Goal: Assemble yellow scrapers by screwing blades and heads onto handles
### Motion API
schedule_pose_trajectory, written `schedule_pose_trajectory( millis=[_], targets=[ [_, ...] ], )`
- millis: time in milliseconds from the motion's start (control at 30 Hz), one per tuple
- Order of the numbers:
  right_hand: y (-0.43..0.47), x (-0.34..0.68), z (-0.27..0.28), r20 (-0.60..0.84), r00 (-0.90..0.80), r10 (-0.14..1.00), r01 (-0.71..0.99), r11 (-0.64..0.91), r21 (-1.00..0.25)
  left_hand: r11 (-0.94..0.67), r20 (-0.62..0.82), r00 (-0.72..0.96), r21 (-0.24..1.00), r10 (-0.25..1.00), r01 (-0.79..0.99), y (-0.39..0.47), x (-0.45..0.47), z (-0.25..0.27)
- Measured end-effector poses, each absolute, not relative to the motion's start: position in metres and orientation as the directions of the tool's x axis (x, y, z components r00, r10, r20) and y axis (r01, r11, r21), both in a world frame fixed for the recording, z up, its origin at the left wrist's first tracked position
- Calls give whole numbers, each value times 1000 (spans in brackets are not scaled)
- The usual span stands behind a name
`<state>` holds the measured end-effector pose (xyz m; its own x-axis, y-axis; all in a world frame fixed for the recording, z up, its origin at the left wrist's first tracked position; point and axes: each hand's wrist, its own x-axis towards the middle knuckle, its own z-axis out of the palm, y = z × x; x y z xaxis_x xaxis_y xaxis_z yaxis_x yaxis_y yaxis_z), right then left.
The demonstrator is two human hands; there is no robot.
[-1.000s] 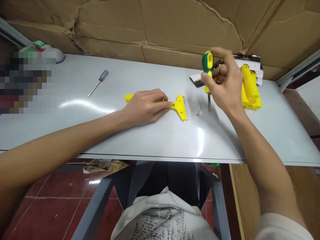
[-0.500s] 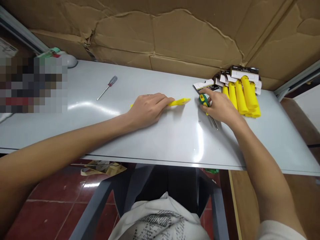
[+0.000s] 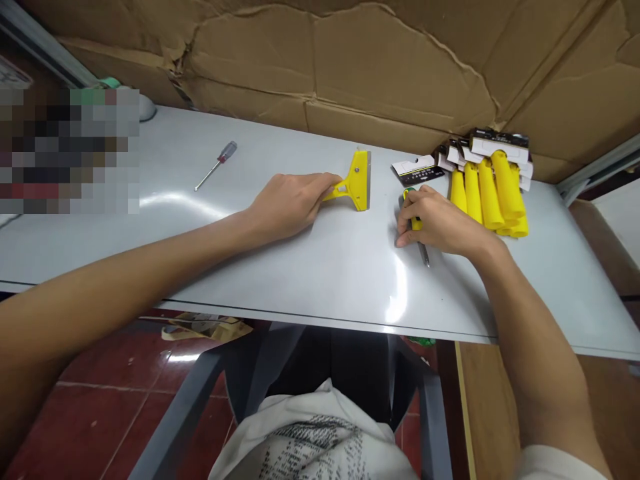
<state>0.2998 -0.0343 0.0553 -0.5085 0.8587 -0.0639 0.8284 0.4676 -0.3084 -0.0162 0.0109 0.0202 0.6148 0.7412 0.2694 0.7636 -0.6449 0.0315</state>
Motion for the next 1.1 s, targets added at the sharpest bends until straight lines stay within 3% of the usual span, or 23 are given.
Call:
schedule_pose_trajectory(
  millis=[133, 300, 567, 967, 1100],
  targets=[
    [-34, 292, 54, -50, -526, 849, 819, 490, -299, -641, 237, 624, -8, 745, 768, 7, -15, 22],
    [-40, 275, 58, 24, -461, 887, 809, 431, -398, -667, 205, 653, -4, 729, 745, -2, -13, 24],
    [-50, 254, 55, 272, -413, 869, 718, 494, -490, -679, 183, 659, 70, 729, 731, -6, -13, 27],
    [-45, 245, 24, 481, -436, 761, 667, 631, -395, -705, 128, 695, 64, 707, 706, -13, -10, 30],
    [-44, 245, 19, 514, -361, 779, 634, 609, -477, -700, 120, 691, 61, 713, 712, -15, -11, 32]
  ],
)
